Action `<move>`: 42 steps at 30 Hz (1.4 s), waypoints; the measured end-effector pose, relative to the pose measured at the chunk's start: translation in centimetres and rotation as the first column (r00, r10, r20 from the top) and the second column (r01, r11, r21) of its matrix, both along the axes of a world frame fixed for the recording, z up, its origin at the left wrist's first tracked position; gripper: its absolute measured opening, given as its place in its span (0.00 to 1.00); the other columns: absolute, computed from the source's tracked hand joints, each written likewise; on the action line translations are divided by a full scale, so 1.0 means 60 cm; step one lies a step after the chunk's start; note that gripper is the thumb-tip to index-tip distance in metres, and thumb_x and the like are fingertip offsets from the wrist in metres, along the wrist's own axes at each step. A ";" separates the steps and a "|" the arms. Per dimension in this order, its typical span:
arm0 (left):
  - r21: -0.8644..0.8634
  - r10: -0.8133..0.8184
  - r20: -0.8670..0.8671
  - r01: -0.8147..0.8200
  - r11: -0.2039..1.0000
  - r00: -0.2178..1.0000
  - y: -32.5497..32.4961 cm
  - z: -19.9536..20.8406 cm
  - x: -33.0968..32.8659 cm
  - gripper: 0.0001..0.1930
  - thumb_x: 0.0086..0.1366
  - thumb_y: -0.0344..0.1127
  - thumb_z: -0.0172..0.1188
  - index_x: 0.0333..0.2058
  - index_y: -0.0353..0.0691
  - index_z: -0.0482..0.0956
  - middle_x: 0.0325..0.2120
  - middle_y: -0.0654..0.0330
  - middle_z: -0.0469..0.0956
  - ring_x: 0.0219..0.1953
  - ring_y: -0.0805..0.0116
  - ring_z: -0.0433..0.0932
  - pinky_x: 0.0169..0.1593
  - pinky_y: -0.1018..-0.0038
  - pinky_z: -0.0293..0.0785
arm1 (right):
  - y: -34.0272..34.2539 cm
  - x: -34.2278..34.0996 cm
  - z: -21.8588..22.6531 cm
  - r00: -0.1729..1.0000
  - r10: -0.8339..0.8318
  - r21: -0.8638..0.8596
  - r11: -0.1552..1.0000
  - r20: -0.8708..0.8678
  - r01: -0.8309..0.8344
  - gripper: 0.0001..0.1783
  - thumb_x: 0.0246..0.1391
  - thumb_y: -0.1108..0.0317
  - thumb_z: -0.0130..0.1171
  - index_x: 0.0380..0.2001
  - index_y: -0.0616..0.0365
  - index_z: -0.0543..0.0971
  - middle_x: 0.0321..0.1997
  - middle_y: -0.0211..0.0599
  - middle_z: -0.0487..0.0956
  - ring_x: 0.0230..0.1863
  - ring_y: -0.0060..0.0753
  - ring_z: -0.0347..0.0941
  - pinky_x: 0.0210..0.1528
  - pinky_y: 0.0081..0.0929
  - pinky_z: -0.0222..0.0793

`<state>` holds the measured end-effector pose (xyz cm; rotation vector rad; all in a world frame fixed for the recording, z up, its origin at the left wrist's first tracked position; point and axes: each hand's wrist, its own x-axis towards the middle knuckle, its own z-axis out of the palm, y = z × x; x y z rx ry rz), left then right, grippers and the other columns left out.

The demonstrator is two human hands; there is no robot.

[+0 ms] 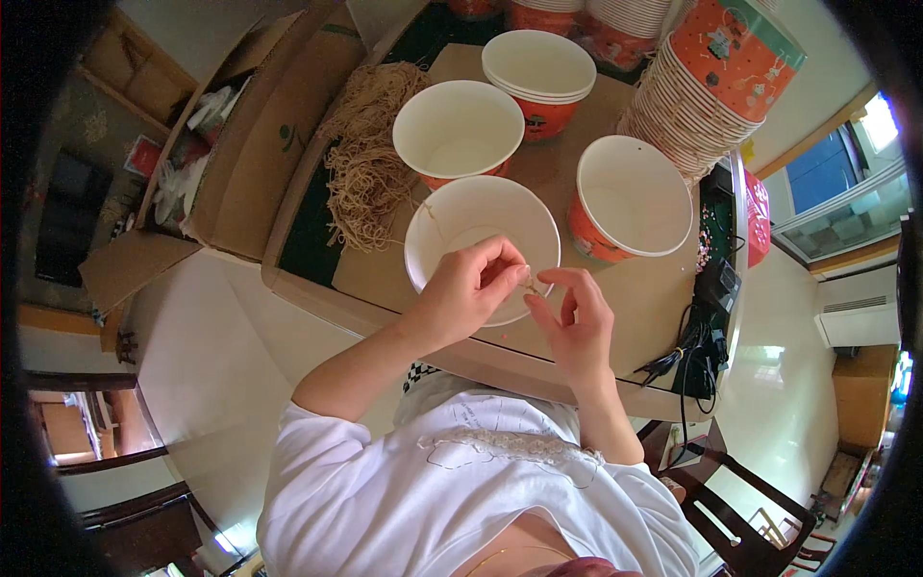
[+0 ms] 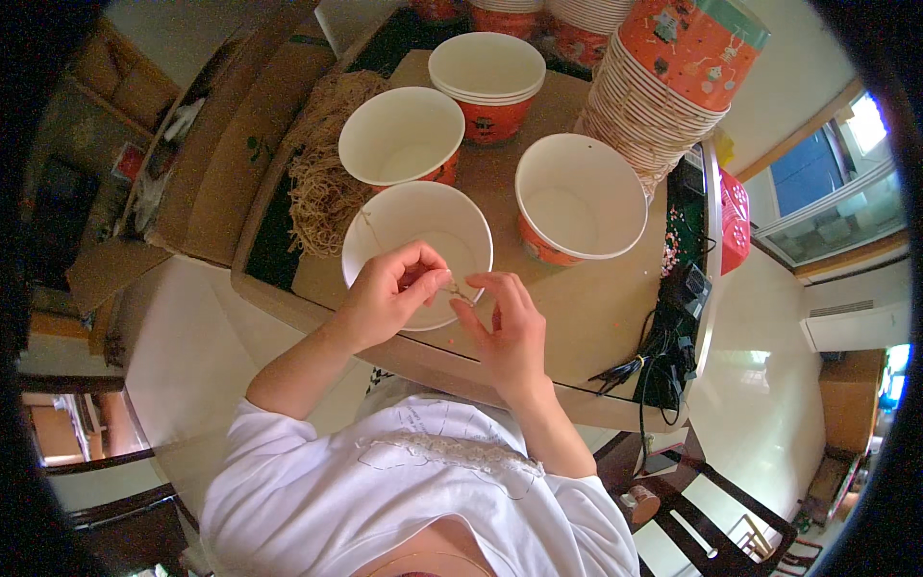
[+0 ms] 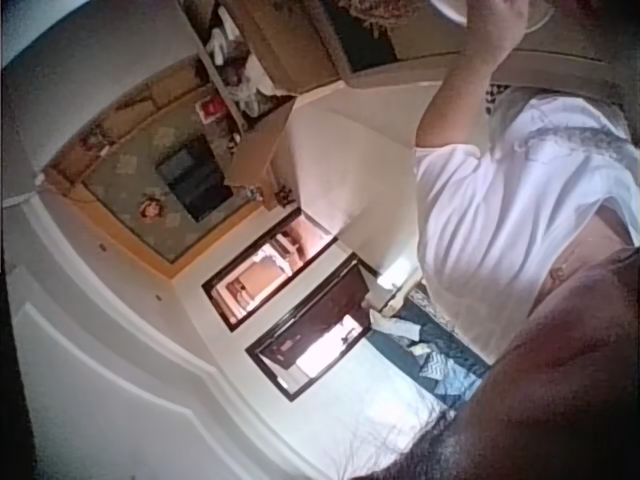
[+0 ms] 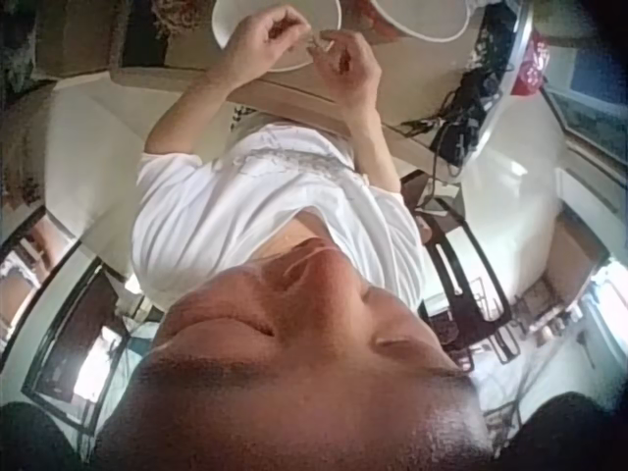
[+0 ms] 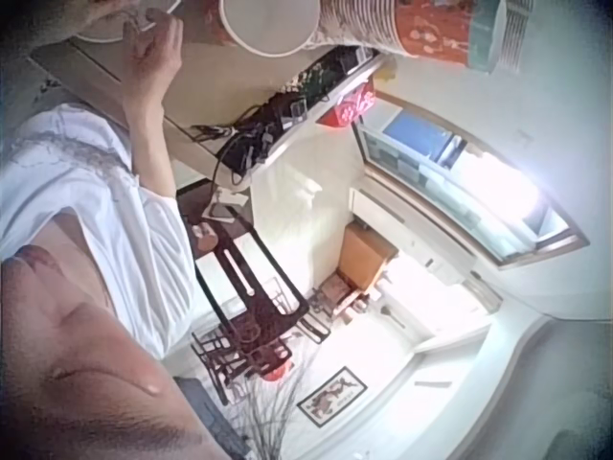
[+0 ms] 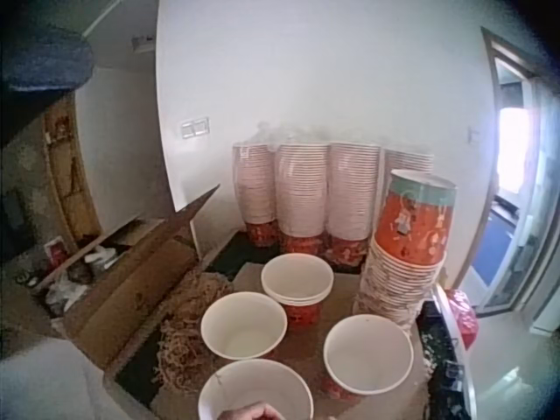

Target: Untying bundles of paper cups by removing strings or elastic bands and stacking them.

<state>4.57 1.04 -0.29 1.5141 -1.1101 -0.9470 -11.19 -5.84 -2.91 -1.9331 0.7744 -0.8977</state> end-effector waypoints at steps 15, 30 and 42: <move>-0.077 0.047 0.141 -0.036 0.996 0.989 0.017 0.021 -0.014 0.03 0.65 0.28 0.54 0.33 0.36 0.73 0.22 0.67 0.72 0.24 0.83 0.69 0.28 0.82 0.66 | 0.003 0.012 0.021 0.997 0.072 0.010 0.997 -0.025 -0.072 0.08 0.49 0.75 0.61 0.34 0.59 0.76 0.26 0.35 0.77 0.22 0.26 0.72 0.24 0.21 0.66; -0.090 0.072 0.068 -0.066 0.994 0.995 0.023 0.004 -0.023 0.03 0.66 0.28 0.54 0.34 0.35 0.71 0.25 0.65 0.73 0.26 0.82 0.71 0.30 0.82 0.69 | 0.017 0.003 0.042 0.997 -0.002 -0.037 0.999 -0.074 -0.001 0.08 0.48 0.76 0.61 0.33 0.58 0.75 0.28 0.37 0.77 0.25 0.34 0.75 0.26 0.28 0.70; -0.109 0.077 0.077 -0.068 0.992 0.994 0.023 0.003 -0.028 0.03 0.65 0.28 0.54 0.34 0.35 0.72 0.25 0.65 0.74 0.25 0.81 0.72 0.30 0.83 0.69 | 0.022 0.004 0.036 1.000 -0.009 0.047 0.999 -0.020 0.009 0.09 0.49 0.78 0.59 0.35 0.59 0.74 0.27 0.38 0.75 0.21 0.28 0.70 0.23 0.24 0.67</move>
